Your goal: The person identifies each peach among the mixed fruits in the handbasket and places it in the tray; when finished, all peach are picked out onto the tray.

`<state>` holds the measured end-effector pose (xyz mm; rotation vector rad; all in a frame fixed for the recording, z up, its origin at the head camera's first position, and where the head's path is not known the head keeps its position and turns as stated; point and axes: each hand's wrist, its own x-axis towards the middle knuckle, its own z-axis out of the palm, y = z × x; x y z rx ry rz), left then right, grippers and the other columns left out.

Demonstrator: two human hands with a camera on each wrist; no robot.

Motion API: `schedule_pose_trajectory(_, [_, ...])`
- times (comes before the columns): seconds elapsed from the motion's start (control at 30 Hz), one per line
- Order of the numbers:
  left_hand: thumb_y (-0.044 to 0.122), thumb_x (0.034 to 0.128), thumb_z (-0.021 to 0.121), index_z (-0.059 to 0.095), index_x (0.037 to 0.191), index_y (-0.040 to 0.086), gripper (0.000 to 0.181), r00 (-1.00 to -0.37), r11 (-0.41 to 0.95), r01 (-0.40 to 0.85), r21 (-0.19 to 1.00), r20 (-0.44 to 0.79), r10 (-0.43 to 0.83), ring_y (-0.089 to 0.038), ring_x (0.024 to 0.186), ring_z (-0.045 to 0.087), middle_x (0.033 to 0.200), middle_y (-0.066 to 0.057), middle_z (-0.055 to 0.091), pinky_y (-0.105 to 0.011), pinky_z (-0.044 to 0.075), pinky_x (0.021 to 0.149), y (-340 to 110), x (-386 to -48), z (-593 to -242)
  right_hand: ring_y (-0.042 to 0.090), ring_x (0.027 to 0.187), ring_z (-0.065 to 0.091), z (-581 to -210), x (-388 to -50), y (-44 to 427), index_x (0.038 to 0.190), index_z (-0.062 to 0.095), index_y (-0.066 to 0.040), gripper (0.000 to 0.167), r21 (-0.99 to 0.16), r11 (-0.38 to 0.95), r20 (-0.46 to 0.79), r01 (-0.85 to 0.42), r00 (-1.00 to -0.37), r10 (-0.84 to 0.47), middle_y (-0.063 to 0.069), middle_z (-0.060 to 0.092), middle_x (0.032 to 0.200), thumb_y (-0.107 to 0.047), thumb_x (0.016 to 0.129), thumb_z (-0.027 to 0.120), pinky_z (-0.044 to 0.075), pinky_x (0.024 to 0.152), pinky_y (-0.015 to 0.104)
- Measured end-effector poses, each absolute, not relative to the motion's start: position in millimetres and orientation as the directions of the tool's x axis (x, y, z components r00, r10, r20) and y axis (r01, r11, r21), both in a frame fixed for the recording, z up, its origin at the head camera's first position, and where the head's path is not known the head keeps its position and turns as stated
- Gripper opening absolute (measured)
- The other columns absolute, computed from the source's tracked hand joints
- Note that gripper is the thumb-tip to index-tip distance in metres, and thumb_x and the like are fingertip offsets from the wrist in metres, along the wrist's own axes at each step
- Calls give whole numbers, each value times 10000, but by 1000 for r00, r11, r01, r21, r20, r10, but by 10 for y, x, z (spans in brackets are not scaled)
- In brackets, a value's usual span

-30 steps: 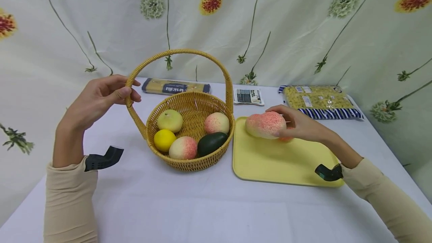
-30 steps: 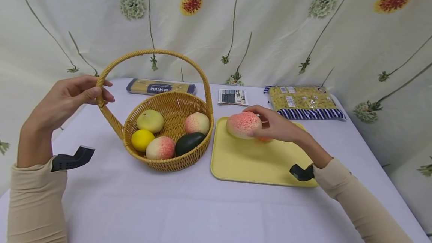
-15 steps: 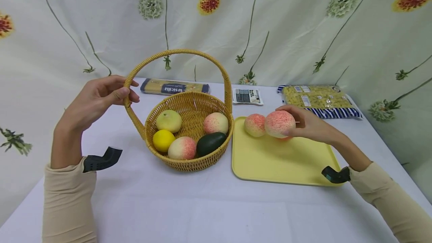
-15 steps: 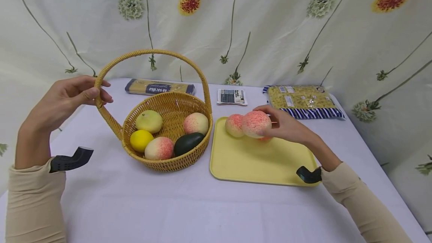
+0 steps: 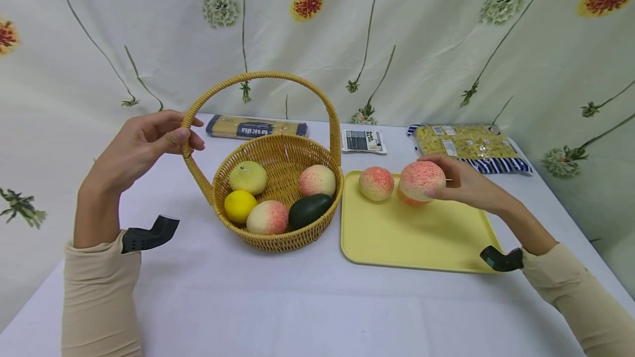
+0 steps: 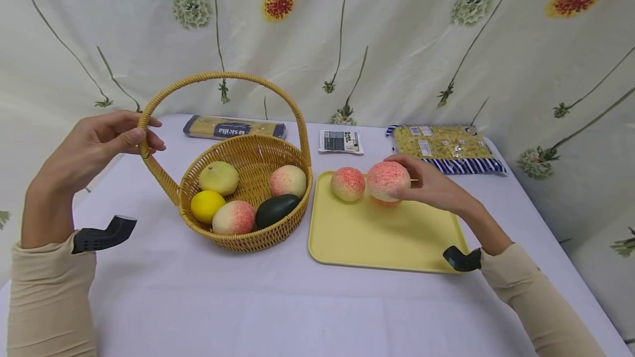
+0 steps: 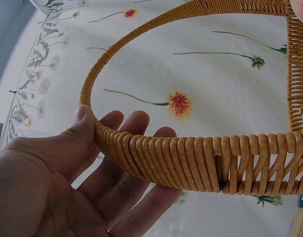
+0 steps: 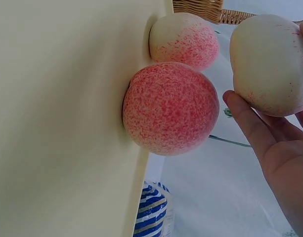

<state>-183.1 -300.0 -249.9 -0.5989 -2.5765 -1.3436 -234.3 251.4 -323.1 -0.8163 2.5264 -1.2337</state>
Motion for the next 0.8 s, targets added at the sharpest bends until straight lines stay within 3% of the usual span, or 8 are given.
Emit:
schedule_pose_trajectory(0.3, [90, 987, 514, 573, 1219, 29, 248, -901, 507, 433, 745, 339, 272, -148, 821, 665, 906, -53, 708, -166, 537, 765, -3004, -1829, -2503, 114, 1121, 527, -3252, -2332, 2620, 1396, 389, -92, 562, -801, 494, 41, -338, -855, -518, 80, 503, 1308, -120, 899, 648, 505, 873, 220])
schedule_pose_trajectory(0.8, [81, 986, 512, 576, 1217, 27, 245, -897, 499, 439, 747, 341, 280, -152, 812, 667, 913, -95, 705, -172, 540, 760, -3001, -1837, -2498, 41, 1103, 523, -3295, -2321, 2779, 1434, 317, -40, 577, -810, 485, 68, -331, -873, -483, 126, 453, 1329, -117, 937, 600, 502, 844, 182])
